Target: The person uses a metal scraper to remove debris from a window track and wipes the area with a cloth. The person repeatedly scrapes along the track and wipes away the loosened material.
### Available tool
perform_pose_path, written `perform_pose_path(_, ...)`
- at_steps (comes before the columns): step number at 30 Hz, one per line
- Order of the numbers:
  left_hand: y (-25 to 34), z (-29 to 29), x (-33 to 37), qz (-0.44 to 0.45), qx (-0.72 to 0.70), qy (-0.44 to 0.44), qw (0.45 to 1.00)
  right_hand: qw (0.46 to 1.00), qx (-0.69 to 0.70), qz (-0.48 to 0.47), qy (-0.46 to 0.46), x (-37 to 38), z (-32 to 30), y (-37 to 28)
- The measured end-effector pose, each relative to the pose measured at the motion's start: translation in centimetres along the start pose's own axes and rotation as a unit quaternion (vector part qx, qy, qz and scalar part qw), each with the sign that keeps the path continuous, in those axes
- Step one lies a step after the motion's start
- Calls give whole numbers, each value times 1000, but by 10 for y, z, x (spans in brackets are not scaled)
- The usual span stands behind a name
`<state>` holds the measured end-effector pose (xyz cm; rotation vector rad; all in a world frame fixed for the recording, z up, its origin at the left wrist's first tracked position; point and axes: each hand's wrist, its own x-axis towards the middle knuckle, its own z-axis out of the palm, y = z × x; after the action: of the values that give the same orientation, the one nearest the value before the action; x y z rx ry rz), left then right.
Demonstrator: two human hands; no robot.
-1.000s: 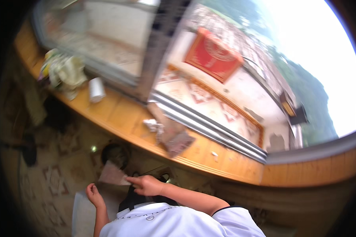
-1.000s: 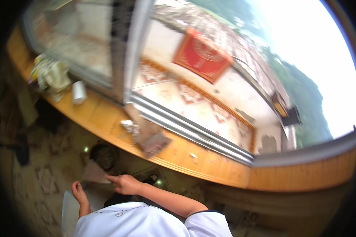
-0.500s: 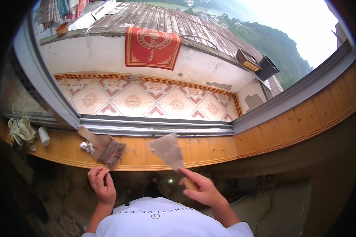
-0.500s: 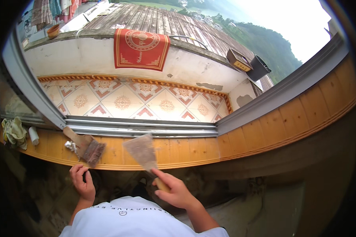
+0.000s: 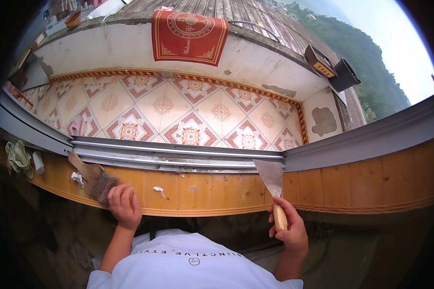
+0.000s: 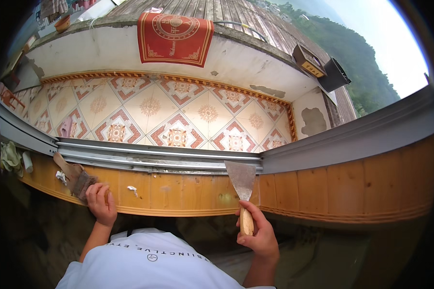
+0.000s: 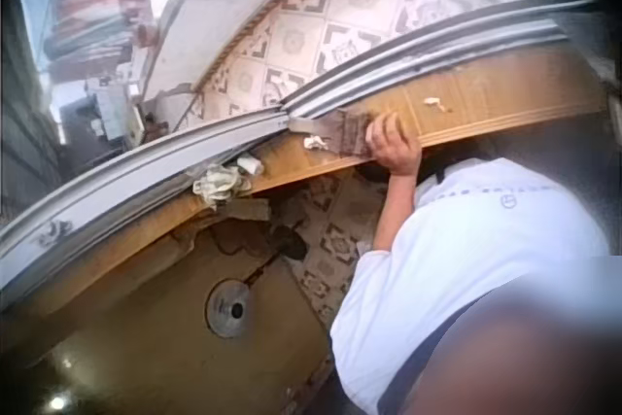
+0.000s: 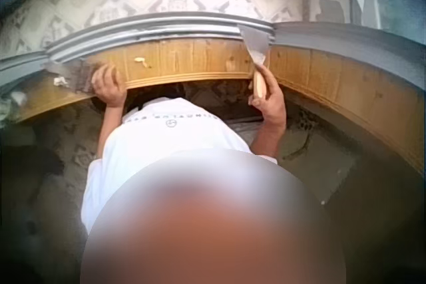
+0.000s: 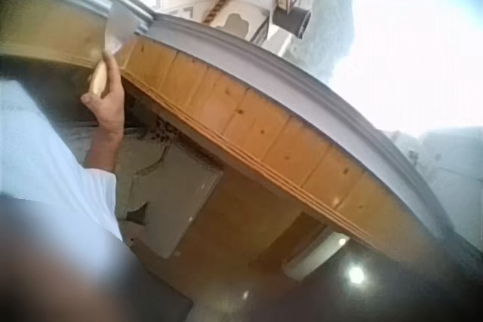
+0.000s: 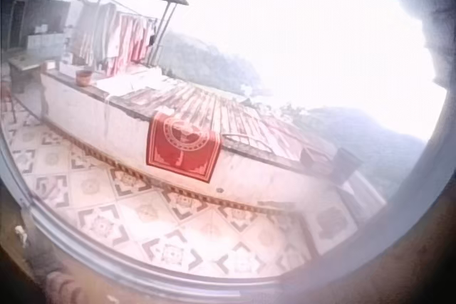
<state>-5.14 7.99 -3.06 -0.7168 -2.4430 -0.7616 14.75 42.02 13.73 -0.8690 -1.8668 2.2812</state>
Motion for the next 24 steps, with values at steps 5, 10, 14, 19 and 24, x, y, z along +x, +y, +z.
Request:
perform_pose_path(5,0,1,-2,-16,2,-12,1000,999,-30,14,-13,11,-12,-28)
perform_pose_path(10,3,-2,-2,-21,6,-28,999,985,-171,-11,19,36,-10,-45)
perform_pose_path(14,2,0,1,-17,-4,-29,999,983,-179,-30,-2,63,-12,-45)
perform_pose_path(19,2,1,0,-19,-7,-31,999,972,-214,36,-96,103,-2,-71)
perform_pose_path(24,0,-2,3,-14,0,-39,999,972,-175,56,-145,129,-2,-81)
